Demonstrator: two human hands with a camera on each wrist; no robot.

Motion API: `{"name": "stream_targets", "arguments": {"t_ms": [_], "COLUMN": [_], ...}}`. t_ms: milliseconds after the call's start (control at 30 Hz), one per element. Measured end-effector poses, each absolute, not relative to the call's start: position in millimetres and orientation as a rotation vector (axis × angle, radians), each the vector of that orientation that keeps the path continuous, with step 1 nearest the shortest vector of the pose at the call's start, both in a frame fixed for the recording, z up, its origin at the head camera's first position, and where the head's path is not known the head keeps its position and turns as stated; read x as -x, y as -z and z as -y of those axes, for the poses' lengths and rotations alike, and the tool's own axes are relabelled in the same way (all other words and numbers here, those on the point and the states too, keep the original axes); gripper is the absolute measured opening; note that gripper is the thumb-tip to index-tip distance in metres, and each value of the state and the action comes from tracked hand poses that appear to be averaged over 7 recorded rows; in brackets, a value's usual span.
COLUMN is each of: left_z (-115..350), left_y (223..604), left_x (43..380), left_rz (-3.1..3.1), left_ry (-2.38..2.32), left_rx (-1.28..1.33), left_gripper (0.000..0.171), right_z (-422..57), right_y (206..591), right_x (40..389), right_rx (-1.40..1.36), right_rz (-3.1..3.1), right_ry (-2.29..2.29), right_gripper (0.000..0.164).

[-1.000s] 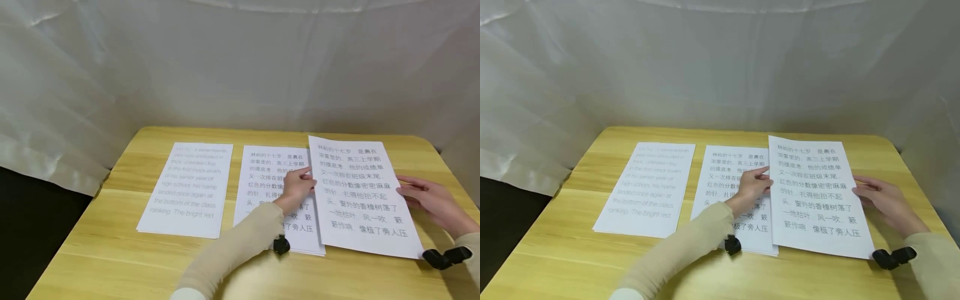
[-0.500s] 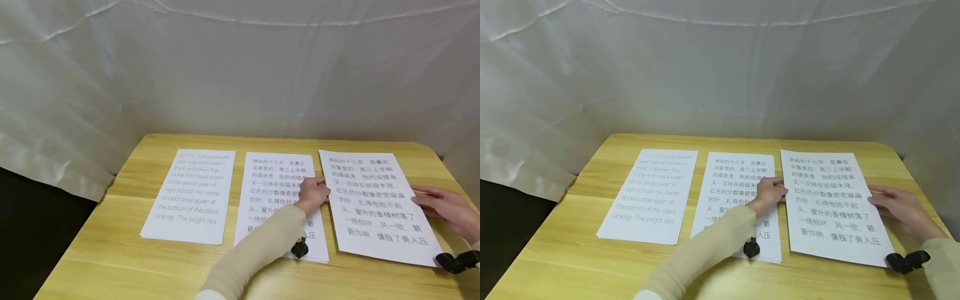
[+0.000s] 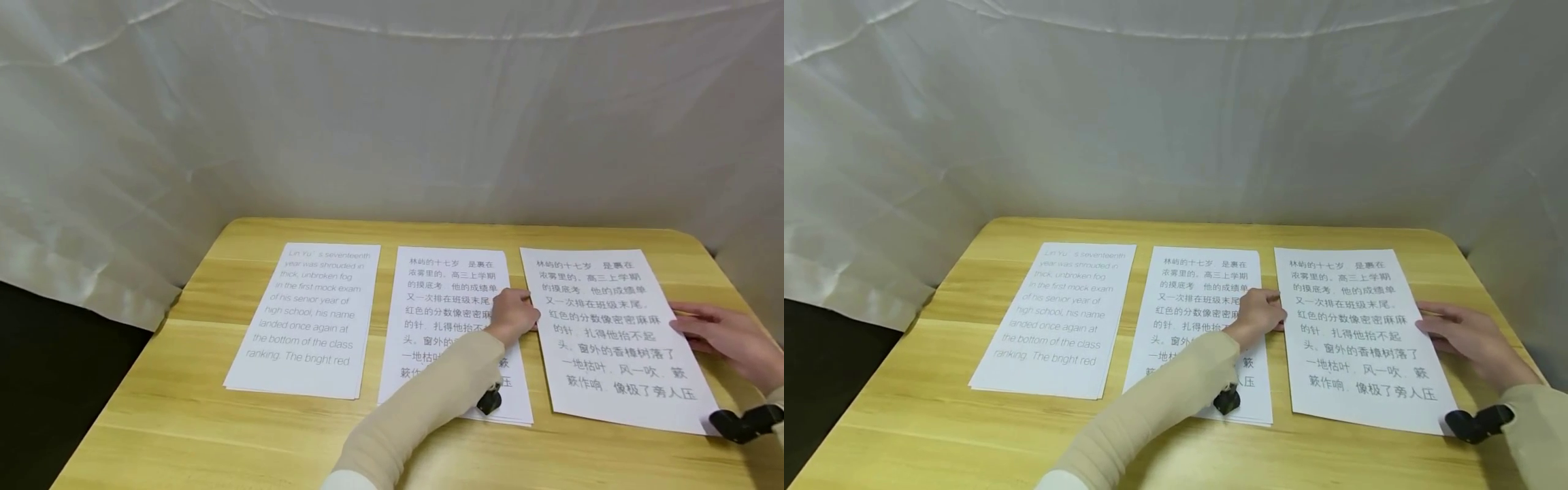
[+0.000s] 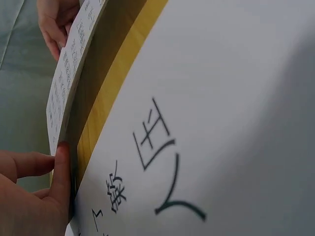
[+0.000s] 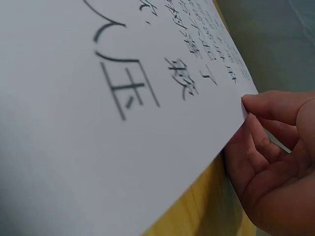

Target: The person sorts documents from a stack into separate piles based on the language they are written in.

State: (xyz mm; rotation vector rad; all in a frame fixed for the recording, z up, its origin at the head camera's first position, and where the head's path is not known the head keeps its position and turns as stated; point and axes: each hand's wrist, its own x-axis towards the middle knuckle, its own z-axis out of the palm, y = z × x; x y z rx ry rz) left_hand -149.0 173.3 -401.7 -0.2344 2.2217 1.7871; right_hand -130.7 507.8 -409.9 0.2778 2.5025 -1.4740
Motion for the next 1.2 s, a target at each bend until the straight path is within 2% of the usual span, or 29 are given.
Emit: {"name": "stream_targets", "arguments": {"t_ms": [133,167,267,367,433,500,667,800,900,1033,1200], "left_z": [-173,-173,-172,-171,-169,-167,-158,-148,-139,-127,-110], "left_y": [400,399,397,393,390,386,378,375,374,373,373], "left_x": [150,151,154,157,158,159,156,155,157,156,150], "left_rz": [-2.240,-2.257,-2.314,-2.342,-2.333,-2.324,-2.309,-2.257,-2.243,-2.269,-2.315], "left_ry": [-1.732,-1.708,-1.618,-1.555,-1.535,-1.507,-1.465,-1.532,-1.549,-1.539,-1.492], "left_rx": [0.213,0.198,0.149,0.125,0.133,0.141,0.097,-0.010,-0.126,-0.291,-0.486], "left_gripper": [0.042,0.035,0.006,0.038,0.044,0.043,0.028,0.037,0.042,0.020,0.033], "right_z": [-503,-500,-489,-479,-473,-470,-466,-459,-447,-430,-411], "right_y": [409,408,402,394,389,384,376,369,364,359,357], "right_x": [132,132,131,130,129,128,127,128,128,127,126], "right_rx": [-0.279,-0.277,-0.259,-0.231,-0.223,-0.223,-0.213,-0.157,-0.077,0.006,0.054], "right_rz": [-2.646,-2.694,-2.825,-2.898,-2.897,-2.885,-2.858,-2.851,-2.862,-2.886,-2.940], "right_ry": [1.255,1.173,0.936,0.757,0.704,0.670,0.621,0.590,0.576,0.588,0.613], "right_gripper": [0.061,0.068,0.060,0.053,0.053,0.056,0.065,0.070,0.068,0.062,0.055]}}
